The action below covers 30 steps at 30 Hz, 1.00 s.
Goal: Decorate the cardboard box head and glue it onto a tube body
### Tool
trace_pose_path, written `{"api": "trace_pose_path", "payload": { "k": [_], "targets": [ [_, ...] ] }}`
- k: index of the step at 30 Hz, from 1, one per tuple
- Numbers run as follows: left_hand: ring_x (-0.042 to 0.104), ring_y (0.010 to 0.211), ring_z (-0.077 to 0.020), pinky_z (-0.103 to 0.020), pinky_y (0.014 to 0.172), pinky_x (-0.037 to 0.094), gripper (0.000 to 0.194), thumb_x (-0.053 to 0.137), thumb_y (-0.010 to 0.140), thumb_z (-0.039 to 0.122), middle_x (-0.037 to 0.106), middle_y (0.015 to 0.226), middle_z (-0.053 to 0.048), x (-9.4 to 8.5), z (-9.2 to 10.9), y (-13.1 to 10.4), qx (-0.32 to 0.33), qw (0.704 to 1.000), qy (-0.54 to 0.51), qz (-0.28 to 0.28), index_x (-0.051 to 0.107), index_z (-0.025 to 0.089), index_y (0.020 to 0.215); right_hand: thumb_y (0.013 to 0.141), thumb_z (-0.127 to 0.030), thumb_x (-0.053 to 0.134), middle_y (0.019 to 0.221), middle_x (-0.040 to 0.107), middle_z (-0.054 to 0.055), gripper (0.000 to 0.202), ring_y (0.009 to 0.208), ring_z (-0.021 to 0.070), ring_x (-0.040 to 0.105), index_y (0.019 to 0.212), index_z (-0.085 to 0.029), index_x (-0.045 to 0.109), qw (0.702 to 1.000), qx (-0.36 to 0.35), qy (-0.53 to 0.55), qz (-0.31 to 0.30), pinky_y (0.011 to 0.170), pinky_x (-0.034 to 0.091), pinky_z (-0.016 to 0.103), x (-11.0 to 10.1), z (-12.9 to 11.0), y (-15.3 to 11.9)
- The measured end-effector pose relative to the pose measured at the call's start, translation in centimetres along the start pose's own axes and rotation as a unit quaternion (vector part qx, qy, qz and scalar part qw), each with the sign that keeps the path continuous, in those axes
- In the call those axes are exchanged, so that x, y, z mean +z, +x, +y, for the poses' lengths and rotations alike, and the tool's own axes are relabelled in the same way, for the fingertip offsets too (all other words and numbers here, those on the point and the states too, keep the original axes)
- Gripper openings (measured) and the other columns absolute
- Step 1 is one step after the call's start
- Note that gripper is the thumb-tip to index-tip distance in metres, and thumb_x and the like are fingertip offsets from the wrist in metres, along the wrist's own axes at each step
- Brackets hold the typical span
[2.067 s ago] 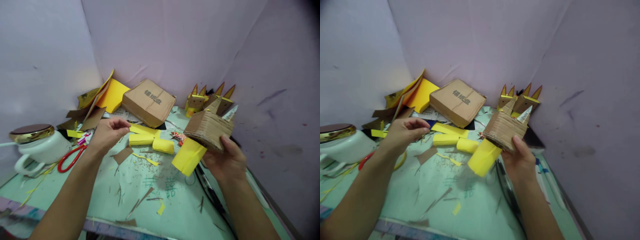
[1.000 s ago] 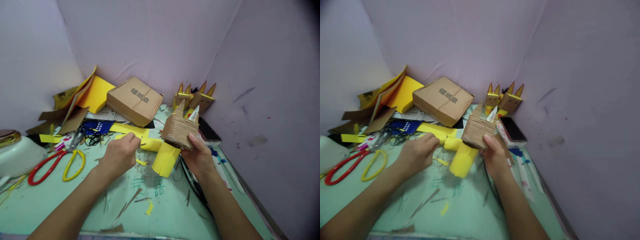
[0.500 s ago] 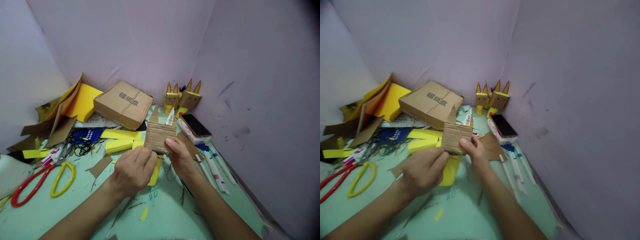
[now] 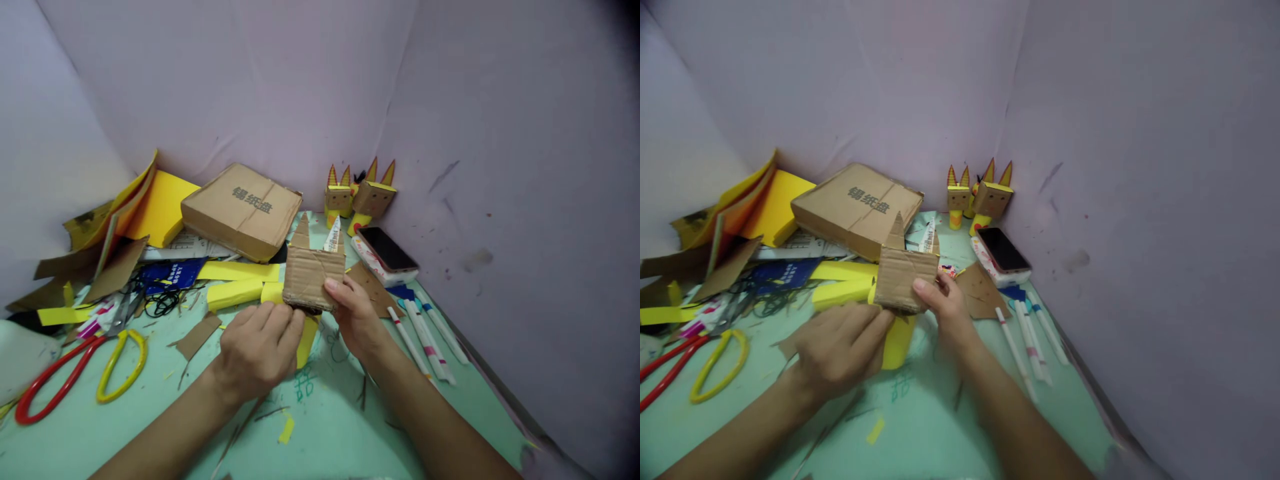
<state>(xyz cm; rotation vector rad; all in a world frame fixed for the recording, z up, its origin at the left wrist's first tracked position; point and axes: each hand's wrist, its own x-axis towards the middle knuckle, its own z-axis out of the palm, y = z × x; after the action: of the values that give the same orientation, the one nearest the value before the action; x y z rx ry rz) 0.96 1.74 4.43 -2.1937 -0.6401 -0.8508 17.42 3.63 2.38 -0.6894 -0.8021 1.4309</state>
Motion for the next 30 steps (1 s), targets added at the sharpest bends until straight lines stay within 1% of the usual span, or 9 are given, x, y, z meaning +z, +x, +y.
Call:
{"api": "trace_pose_path", "payload": {
  "k": [8,10,12,14,16,19,22,26,30],
  "targets": [
    [0.060,0.057,-0.0192,-0.031,0.053,0.043,0.013,0.061,0.077,0.006,0.066,0.065,-0.004,0.2,0.3,-0.5,-0.072,0.994,-0.071,0.046,0.057,0.016,0.085,0.061,-0.037,0.079,0.100,0.076,0.005,0.036,0.094,0.0277,0.069,0.092,-0.021,0.072,0.999,0.028,0.003,0.028,0.075,0.056,0.035,0.4,-0.6,0.0],
    [0.061,0.064,-0.0202,-0.031,0.057,0.046,0.014,0.060,0.077,0.008,0.065,0.071,-0.006,0.0,0.4,-0.9,-0.117,0.984,-0.119,0.065,0.055,0.016,0.088,0.060,-0.037,0.080,0.099,0.075,0.004,0.035,0.093,0.0269,0.068,0.090,-0.021,0.072,0.999,0.026,0.003,0.041,0.073,0.056,0.033,0.4,-0.7,0.0],
    [0.060,0.070,-0.0208,-0.032,0.060,0.049,0.016,0.058,0.078,0.014,0.062,0.078,-0.007,-0.1,0.6,-1.2,-0.201,0.962,-0.176,0.061,0.053,0.015,0.092,0.058,-0.037,0.080,0.096,0.076,0.003,0.031,0.090,0.0259,0.068,0.084,-0.021,0.072,0.999,0.018,0.004,0.048,0.070,0.055,0.031,0.4,-0.8,0.1],
    [0.060,0.076,-0.0220,-0.034,0.063,0.052,0.025,0.060,0.077,0.024,0.060,0.088,-0.009,0.0,0.7,-1.6,-0.323,0.919,-0.226,0.003,0.051,0.015,0.099,0.057,-0.036,0.080,0.092,0.076,0.003,0.029,0.089,0.0255,0.068,0.081,-0.021,0.072,0.999,0.006,0.008,0.053,0.068,0.054,0.030,0.3,-0.9,0.2],
    [0.062,0.084,-0.0255,-0.040,0.070,0.054,0.043,0.066,0.074,0.034,0.062,0.100,-0.012,0.4,0.8,-1.8,-0.435,0.853,-0.274,-0.095,0.050,0.015,0.109,0.057,-0.035,0.080,0.089,0.075,0.003,0.029,0.088,0.0257,0.068,0.081,-0.021,0.072,0.998,-0.005,0.015,0.057,0.069,0.054,0.031,0.3,-1.0,0.2],
    [0.063,0.101,-0.0315,-0.047,0.084,0.053,0.068,0.072,0.067,0.039,0.064,0.118,-0.016,1.0,1.2,-1.9,-0.509,0.743,-0.387,-0.199,0.046,0.015,0.125,0.060,-0.035,0.079,0.088,0.075,0.002,0.029,0.087,0.0247,0.068,0.084,-0.021,0.071,0.998,-0.015,0.016,0.055,0.072,0.054,0.032,0.2,-0.9,0.2],
    [0.062,0.110,-0.0316,-0.046,0.093,0.049,0.069,0.074,0.064,0.033,0.065,0.124,-0.013,1.4,1.7,-1.6,-0.526,0.680,-0.473,-0.193,0.049,0.016,0.126,0.063,-0.035,0.078,0.092,0.074,0.003,0.029,0.089,0.0245,0.067,0.087,-0.021,0.070,0.999,-0.022,0.003,0.039,0.075,0.054,0.033,0.2,-0.7,0.1],
    [0.064,0.102,-0.0306,-0.042,0.087,0.051,0.053,0.072,0.067,0.036,0.070,0.111,-0.012,1.6,1.9,-1.3,-0.550,0.619,-0.543,-0.140,0.057,0.013,0.113,0.064,-0.035,0.078,0.097,0.075,0.005,0.032,0.097,0.0275,0.067,0.091,-0.021,0.069,1.000,-0.026,-0.009,0.011,0.089,0.051,0.039,0.0,-0.4,0.0],
    [0.065,0.091,-0.0279,-0.037,0.075,0.052,0.046,0.070,0.069,0.038,0.070,0.100,-0.009,1.4,1.9,-1.5,-0.554,0.596,-0.566,-0.128,0.059,0.014,0.106,0.064,-0.034,0.080,0.101,0.074,0.006,0.038,0.100,0.0288,0.066,0.097,-0.022,0.068,0.999,-0.040,-0.028,-0.011,0.094,0.049,0.042,-0.3,-0.3,0.0]
  ]
}}
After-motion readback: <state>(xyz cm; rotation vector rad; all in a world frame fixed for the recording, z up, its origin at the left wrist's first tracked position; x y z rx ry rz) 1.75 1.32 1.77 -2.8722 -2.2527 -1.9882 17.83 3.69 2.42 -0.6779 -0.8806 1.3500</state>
